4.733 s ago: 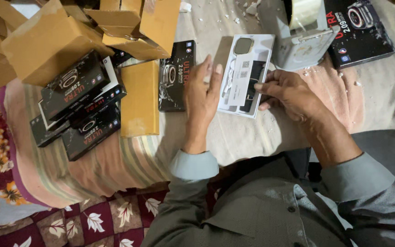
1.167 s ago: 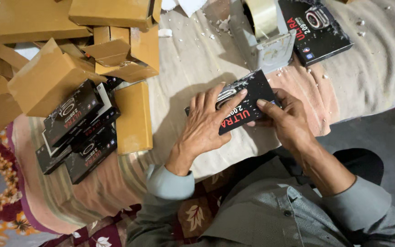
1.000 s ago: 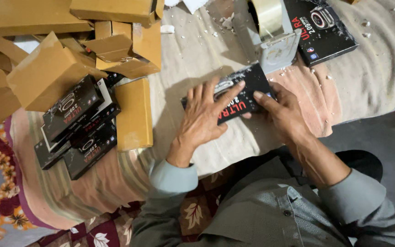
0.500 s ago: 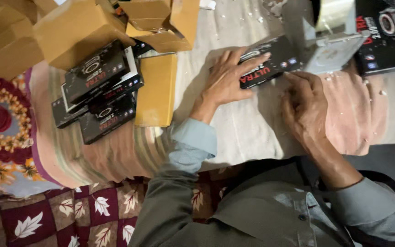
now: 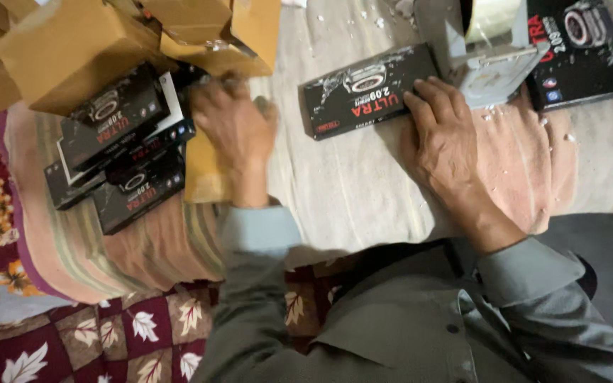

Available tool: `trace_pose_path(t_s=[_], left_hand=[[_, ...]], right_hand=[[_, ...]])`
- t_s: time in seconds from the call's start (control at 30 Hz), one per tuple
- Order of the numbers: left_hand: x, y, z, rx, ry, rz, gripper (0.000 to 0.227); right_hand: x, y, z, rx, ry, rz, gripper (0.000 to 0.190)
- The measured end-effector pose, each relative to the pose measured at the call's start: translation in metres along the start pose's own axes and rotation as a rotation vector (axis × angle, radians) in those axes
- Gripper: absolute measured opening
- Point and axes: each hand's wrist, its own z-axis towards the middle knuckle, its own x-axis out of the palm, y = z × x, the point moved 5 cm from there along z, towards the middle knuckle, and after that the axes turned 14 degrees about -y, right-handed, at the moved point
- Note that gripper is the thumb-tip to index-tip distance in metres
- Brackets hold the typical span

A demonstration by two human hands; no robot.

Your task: The person unpacks smartwatch boxes, removes the watch, strap, and charger, then places them into a brown shipping box and seals it with tape. The process is repeated for multiple units.

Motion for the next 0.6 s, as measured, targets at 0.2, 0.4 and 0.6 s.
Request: trace_pose_path(t_s=[0.2,0.4,0.6], left_hand=[[0.025,0.037,0.017,-0.145,0.222,0.075,0.095],[0.014,0.053,0.033,-0.329,0.412,0.062,0.099],[-0.056,-0.011,-0.005,0.072,0.049,-0.303,0.114]], right_hand=[[-0.002,0.000,0.001,0.011,-0.068,0.041,0.033],[-0.016,-0.002,-0.017,0.080,-0.124,0.128,0.023],[-0.033,0.002,-0.029,0.330,-0.122,0.223,0.024]])
